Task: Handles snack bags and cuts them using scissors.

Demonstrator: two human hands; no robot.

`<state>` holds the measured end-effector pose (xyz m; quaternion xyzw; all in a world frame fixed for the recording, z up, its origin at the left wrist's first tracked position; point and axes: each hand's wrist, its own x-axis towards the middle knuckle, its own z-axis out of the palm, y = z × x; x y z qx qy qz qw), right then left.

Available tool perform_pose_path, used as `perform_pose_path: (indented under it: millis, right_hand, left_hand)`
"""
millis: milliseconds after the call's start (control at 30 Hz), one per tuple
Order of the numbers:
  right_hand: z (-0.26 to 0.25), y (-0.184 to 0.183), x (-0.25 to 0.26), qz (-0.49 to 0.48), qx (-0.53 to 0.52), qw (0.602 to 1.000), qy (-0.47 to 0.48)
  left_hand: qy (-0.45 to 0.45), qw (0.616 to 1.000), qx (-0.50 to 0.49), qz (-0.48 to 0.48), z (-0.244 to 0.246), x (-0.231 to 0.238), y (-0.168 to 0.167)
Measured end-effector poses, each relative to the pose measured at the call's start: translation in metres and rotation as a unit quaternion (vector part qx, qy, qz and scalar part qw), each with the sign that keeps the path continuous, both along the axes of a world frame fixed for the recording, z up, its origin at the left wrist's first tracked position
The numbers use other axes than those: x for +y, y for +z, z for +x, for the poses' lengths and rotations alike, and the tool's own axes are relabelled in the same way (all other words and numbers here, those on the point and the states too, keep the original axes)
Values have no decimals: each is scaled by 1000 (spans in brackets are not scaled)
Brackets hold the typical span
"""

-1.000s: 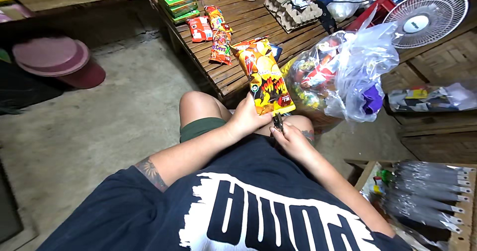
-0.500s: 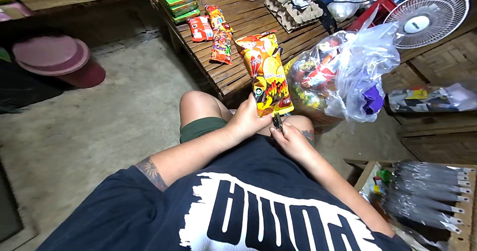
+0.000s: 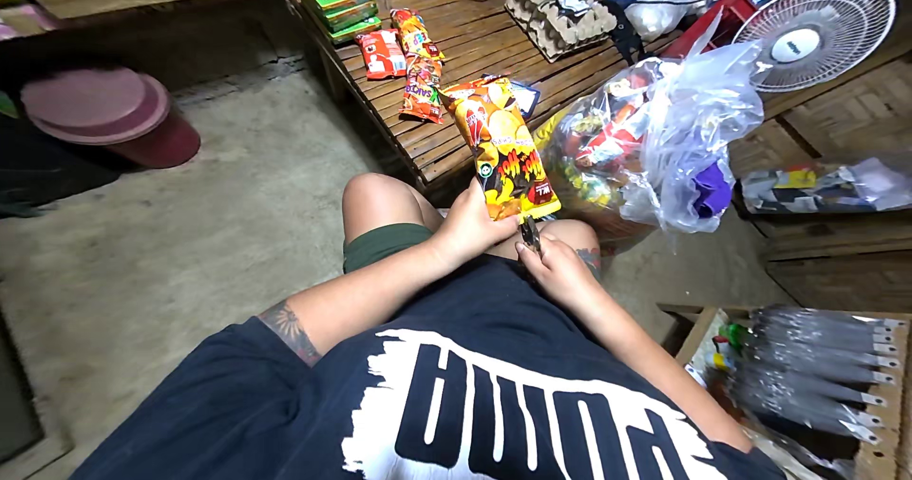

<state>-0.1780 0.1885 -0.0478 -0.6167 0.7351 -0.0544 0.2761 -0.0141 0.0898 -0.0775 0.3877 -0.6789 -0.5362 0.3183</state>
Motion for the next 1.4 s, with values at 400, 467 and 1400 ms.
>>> perform_pose_path:
  millis: [400,467,1400]
  right_hand:
    - [-3,-18,2,-40,-102,992,-64]
    - [-4,-20,1,-34,-114,990,-71]
    - [-6,-42,-1,-244,-288,923,-76]
  left_hand:
    - [-17,997,28,68,-2,1,-6]
    - [-22,997,25,73,-1,1,-3]
    - [-44,975,157,153,-7,6,11]
